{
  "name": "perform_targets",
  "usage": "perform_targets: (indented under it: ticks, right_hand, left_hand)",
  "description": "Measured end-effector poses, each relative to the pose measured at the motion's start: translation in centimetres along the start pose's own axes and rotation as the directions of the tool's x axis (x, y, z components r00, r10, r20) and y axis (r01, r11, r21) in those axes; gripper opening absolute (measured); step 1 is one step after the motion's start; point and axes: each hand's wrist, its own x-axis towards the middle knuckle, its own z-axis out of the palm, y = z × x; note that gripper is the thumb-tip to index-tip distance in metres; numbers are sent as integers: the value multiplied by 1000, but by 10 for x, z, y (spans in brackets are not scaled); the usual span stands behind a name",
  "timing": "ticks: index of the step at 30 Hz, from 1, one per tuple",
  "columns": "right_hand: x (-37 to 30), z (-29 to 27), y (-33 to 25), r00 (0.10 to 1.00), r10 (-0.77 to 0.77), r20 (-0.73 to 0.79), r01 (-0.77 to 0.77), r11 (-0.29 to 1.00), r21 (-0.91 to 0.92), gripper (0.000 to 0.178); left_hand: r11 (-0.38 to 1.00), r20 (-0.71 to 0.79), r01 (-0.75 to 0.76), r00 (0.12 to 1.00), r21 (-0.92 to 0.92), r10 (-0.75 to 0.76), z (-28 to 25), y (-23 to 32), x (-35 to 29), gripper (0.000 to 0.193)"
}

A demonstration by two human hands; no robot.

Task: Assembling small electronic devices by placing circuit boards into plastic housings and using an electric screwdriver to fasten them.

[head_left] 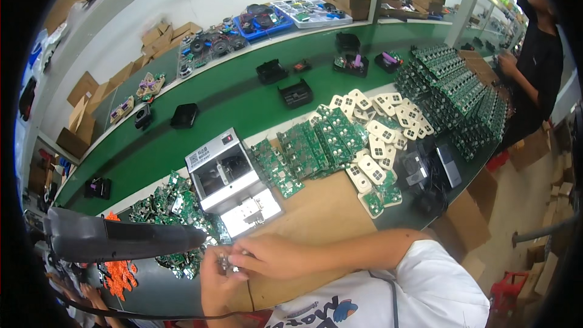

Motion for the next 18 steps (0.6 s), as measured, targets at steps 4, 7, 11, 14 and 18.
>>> perform_targets:
  ticks: [4, 7, 11, 14, 18]
  right_hand:
    - [4, -54, -24, 941, 333, -58, -335, 942, -26, 44]
    - [9, -113, -8, 909, 75, -409, -345, 685, -641, 56]
    - [12, -172, 38, 945, 72, -318, -311, 494, -812, 111]
    - [16, -167, 51, 938, 137, -319, -335, 600, -726, 112]
    - [-6, -139, 60, 860, 85, -504, -294, 889, -352, 87]
  left_hand:
    - [970, -195, 201, 955, -136, -225, -35, -2, 11, 36]
    - [965, -408, 175, 909, 194, -83, -56, 5, 23, 40]
    - [674, -386, 246, 920, 697, 63, -42, 29, 26, 45]
    - [630, -339, 66, 883, 774, 324, -36, 22, 7, 41]
    - [833, -217, 120, 976, 541, 0, -16, 31, -3, 26]
